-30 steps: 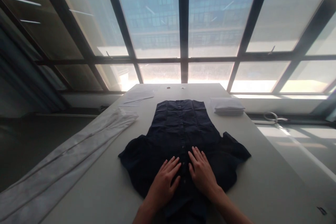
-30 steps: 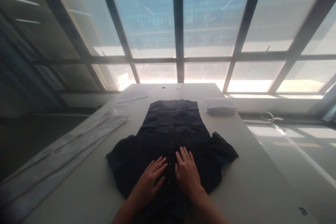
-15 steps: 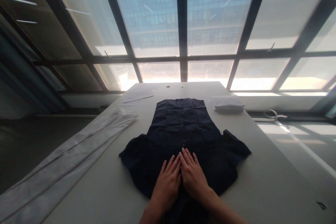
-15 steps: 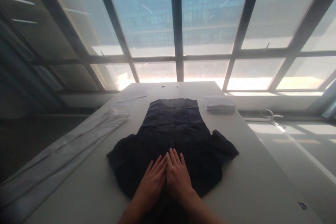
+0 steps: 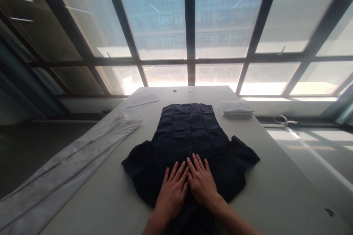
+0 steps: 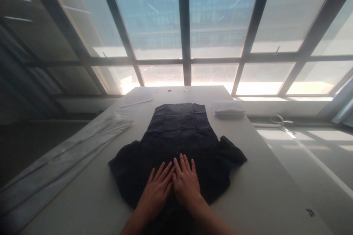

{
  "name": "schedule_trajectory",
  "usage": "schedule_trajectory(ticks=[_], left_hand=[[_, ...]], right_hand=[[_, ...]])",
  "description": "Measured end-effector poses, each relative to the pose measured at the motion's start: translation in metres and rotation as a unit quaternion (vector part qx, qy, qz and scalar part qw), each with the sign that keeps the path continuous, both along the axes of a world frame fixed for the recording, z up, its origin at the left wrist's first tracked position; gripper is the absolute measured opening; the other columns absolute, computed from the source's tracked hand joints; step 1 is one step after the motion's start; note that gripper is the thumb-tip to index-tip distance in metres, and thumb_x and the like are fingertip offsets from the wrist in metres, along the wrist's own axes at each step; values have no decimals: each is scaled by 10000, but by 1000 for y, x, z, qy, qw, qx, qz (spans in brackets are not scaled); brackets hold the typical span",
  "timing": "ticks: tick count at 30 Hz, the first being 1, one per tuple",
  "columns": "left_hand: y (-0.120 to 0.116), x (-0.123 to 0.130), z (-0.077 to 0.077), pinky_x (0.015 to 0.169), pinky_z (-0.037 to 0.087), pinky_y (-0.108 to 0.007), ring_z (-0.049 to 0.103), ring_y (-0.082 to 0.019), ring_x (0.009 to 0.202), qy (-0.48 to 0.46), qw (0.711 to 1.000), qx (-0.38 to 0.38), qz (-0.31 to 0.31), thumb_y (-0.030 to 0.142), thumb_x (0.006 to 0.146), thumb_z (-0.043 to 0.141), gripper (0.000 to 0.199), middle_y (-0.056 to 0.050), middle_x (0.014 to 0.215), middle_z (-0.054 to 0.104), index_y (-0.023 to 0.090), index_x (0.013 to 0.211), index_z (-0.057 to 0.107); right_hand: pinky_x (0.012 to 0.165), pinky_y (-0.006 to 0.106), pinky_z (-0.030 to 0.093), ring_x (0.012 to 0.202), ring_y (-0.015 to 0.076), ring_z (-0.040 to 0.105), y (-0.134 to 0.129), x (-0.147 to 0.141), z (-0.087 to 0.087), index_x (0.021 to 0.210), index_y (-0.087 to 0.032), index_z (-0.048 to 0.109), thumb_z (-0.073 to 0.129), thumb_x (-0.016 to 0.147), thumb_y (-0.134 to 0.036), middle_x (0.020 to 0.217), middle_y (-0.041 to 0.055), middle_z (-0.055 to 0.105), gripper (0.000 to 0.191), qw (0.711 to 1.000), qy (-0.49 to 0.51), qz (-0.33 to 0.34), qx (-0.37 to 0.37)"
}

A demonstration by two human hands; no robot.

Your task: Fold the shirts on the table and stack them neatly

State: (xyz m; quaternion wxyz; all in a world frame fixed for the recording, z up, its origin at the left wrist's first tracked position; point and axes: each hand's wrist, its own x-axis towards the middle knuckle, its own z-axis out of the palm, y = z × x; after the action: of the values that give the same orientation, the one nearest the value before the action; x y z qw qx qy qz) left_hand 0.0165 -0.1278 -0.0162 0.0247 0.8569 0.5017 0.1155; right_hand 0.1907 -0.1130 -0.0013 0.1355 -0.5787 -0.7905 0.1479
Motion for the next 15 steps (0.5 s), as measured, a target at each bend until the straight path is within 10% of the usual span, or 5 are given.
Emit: schedule_trajectory(ticks=[15], left_hand=[[0,-73,-12,1172,272,-619,306,-348,1496,33,981,26,188,448,1019,417,538,-48,1619,353,317,1539,436]], right_hand=[[1236,495,79,1550,254,130,11,73,-6,1586,-202,338,339,1030,-441,1676,84,169,605,986,-64,-155,17]])
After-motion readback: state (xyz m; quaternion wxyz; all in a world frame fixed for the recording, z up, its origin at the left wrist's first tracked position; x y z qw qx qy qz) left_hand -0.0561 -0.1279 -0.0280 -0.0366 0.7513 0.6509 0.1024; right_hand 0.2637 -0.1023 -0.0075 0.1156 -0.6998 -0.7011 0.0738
